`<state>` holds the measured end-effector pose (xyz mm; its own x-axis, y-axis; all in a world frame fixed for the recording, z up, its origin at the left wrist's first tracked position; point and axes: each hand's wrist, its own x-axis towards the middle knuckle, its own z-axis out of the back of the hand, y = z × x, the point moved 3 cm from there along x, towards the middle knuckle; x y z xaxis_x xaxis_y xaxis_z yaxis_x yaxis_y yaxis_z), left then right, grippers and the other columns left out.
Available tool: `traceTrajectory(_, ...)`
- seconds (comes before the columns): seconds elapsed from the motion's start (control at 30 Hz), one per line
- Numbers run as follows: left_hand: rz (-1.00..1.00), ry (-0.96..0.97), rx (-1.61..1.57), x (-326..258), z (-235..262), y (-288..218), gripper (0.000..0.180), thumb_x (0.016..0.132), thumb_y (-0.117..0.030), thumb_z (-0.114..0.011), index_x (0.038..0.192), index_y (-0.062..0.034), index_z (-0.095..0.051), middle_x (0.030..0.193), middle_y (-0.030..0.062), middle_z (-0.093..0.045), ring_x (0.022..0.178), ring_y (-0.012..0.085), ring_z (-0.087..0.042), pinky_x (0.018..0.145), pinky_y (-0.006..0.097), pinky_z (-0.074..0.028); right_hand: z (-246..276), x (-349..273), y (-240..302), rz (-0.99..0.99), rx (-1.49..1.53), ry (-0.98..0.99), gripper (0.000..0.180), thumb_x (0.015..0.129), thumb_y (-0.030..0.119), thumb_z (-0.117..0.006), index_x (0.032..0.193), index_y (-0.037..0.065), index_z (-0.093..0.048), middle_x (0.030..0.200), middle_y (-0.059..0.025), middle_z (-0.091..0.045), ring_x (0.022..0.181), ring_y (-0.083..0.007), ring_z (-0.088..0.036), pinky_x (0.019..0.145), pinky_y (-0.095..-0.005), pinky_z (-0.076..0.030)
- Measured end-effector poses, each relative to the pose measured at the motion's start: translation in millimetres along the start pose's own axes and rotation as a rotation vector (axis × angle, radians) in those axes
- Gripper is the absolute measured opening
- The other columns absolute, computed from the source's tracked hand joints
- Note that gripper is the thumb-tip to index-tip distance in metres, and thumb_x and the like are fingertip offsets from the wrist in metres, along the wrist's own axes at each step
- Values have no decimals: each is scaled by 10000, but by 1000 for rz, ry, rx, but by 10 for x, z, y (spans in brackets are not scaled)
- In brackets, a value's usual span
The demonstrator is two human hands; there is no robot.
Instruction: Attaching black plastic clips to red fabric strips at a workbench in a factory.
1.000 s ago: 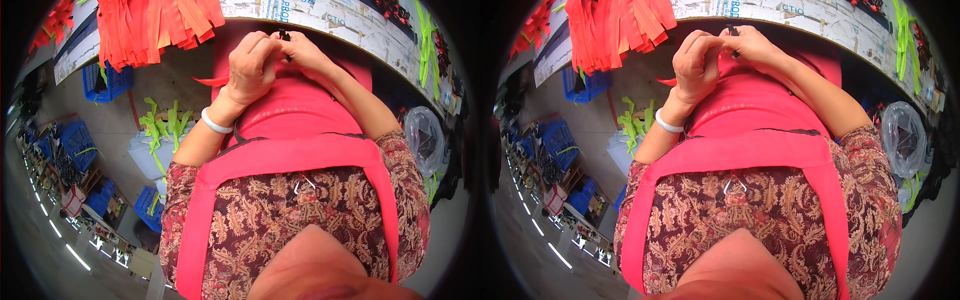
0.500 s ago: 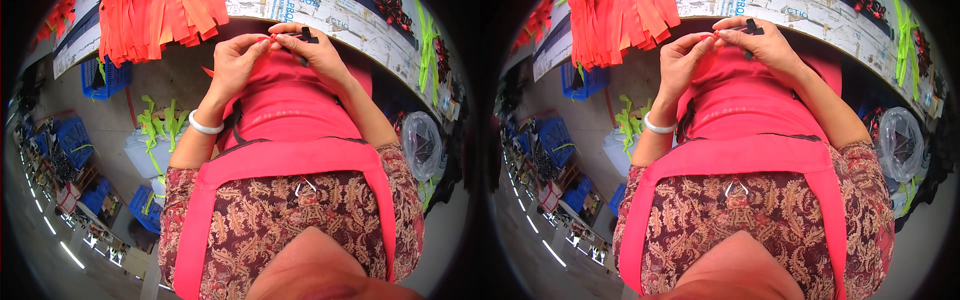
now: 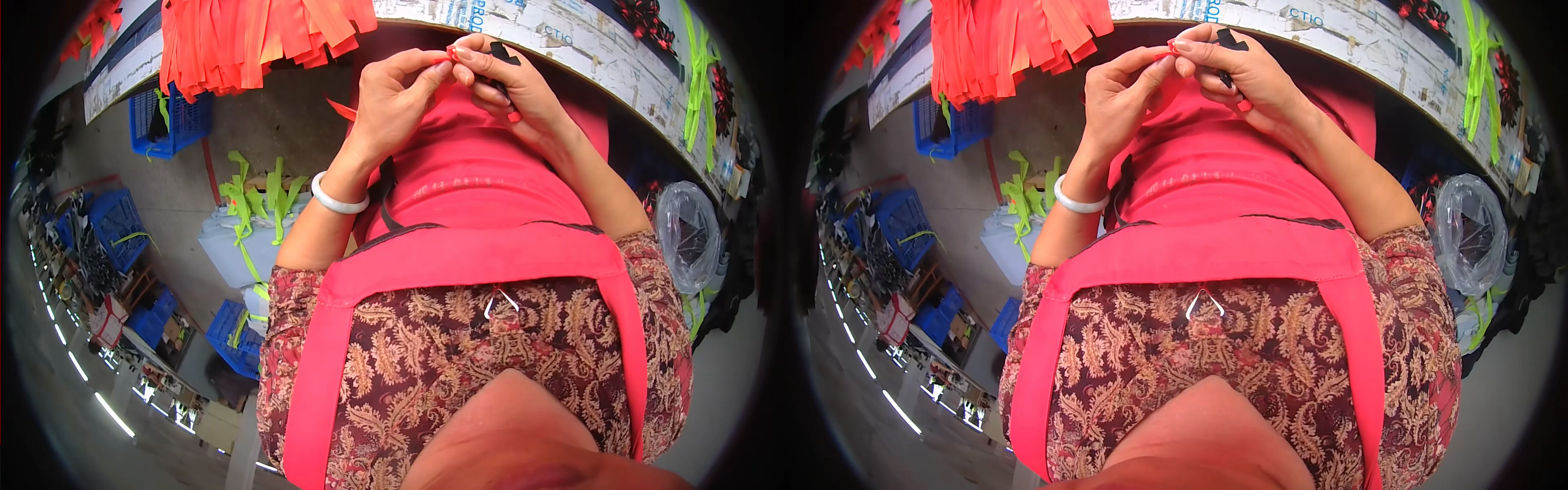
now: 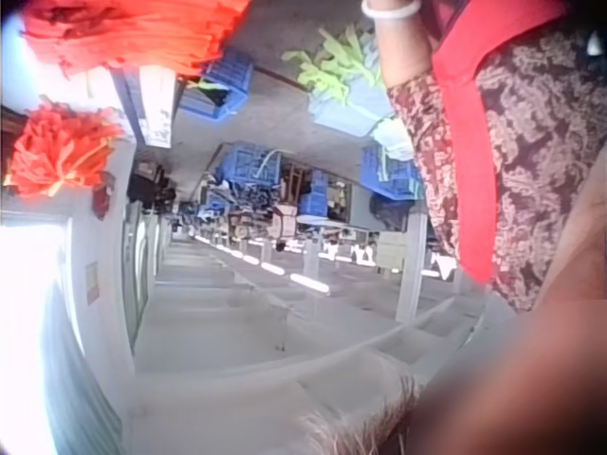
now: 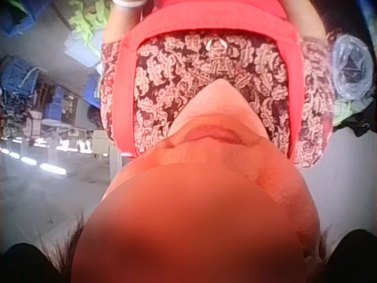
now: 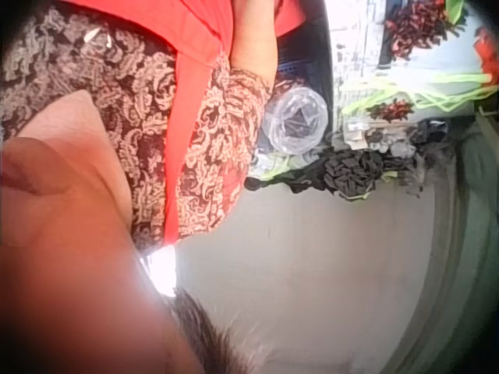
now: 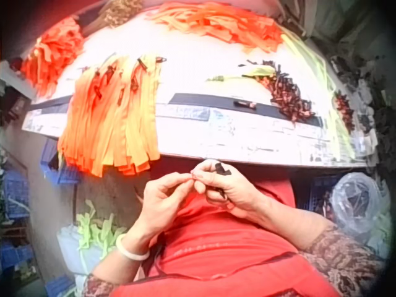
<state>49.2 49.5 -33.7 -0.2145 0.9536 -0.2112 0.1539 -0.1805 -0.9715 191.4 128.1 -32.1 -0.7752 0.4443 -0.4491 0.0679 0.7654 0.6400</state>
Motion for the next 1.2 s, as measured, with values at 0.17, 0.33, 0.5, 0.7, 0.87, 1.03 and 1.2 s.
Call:
traceTrajectory(0.17, -43, -11, 61, -10, 9, 11, 149, 907, -61, -617, 1000, 33, -685, 803, 34, -701, 668, 41, -578, 559, 196, -455, -6, -21, -25, 31, -55, -21, 172, 941, 189, -591, 1000, 33, -550, 775, -17, -586, 438, -8, -322, 361, -160, -215)
traceTrajectory(0.33, -102, -57, 239, 21, 56, 43, 145, 893, -51, -627, 987, 41, -688, 801, 58, -710, 692, 72, -615, 602, 216, -490, -41, -29, -17, 40, -119, -41, 181, 938, 202, -599, 992, 37, -546, 745, -14, -580, 456, -8, -351, 376, -158, -236)
traceTrajectory(0.5, -123, -48, 170, 3, 74, 21, 146, 885, -59, -648, 999, 20, -696, 755, 25, -678, 629, 51, -566, 550, 190, -445, -14, -41, -62, 22, -219, -88, 225, 915, 225, -638, 1028, 51, -553, 729, 11, -563, 522, -5, -410, 428, -159, -294)
traceTrajectory(0.7, -25, 7, -76, 4, 288, -69, 193, 873, -81, -674, 1036, 21, -689, 812, 60, -695, 567, 55, -547, 498, 179, -426, 260, -130, 84, 87, -704, -176, 254, 899, 273, -660, 994, 39, -684, 690, 42, -548, 661, -28, -490, 578, -194, -398)
traceTrajectory(0.87, -52, 89, -123, -16, 246, -165, 198, 881, -80, -662, 1047, 25, -682, 811, 66, -688, 567, 68, -555, 497, 189, -435, -20, -53, 153, 265, -713, -115, 227, 891, 268, -664, 979, 68, -724, 786, 32, -639, 689, -27, -510, 599, -192, -415)
traceTrajectory(1.03, 43, 118, -183, -7, 343, -187, 169, 874, -72, -666, 1009, 25, -695, 776, 53, -673, 596, 92, -570, 544, 210, -458, -81, 12, 183, 281, -644, -143, 207, 895, 240, -659, 956, 51, -717, 762, 35, -618, 680, -36, -513, 586, -202, -423)
traceTrajectory(1.2, 110, 170, -256, -21, 360, -164, 187, 874, -121, -670, 999, 16, -694, 793, 63, -675, 608, 106, -589, 565, 233, -482, -253, -65, 192, 357, -699, -31, 167, 935, 197, -615, 953, 35, -646, 840, 24, -611, 666, -27, -495, 570, -183, -411)
